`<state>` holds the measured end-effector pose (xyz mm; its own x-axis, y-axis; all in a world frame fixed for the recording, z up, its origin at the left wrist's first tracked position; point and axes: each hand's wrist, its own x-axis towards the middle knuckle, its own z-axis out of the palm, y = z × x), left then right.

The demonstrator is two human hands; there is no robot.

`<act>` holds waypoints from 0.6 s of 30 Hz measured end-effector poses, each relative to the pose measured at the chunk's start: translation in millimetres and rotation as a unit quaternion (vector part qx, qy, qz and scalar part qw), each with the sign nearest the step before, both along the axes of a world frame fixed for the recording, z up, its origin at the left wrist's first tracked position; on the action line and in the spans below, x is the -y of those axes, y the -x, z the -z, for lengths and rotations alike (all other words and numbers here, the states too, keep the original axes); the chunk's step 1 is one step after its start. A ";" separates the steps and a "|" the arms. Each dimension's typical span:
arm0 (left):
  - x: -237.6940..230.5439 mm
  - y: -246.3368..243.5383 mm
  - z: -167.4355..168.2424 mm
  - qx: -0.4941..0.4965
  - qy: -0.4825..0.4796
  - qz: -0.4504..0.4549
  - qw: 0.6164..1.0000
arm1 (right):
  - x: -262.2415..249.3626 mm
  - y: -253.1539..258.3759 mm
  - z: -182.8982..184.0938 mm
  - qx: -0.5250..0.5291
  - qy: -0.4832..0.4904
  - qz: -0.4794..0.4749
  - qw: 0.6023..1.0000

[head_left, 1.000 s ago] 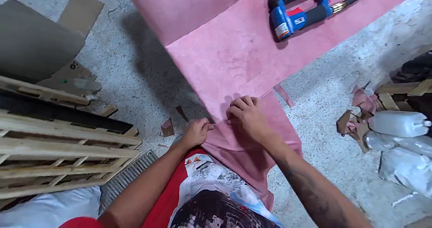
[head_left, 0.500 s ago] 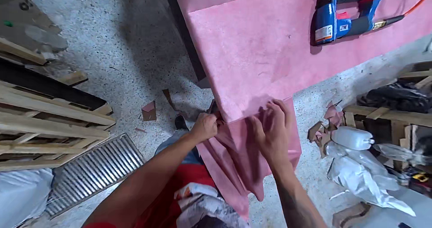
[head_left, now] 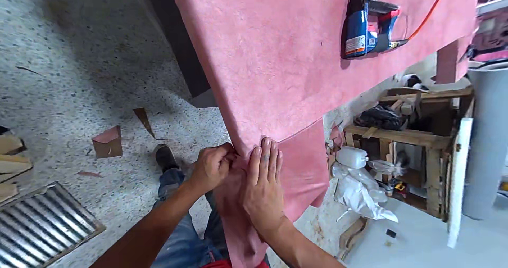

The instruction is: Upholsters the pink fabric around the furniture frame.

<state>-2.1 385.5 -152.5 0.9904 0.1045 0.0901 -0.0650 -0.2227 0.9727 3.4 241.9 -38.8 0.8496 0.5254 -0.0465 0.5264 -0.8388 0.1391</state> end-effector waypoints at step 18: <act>-37.8 -39.4 -15.7 -0.084 -0.114 0.202 0.969 | 142.9 -222.7 -111.4 -0.004 -0.194 -0.023 0.981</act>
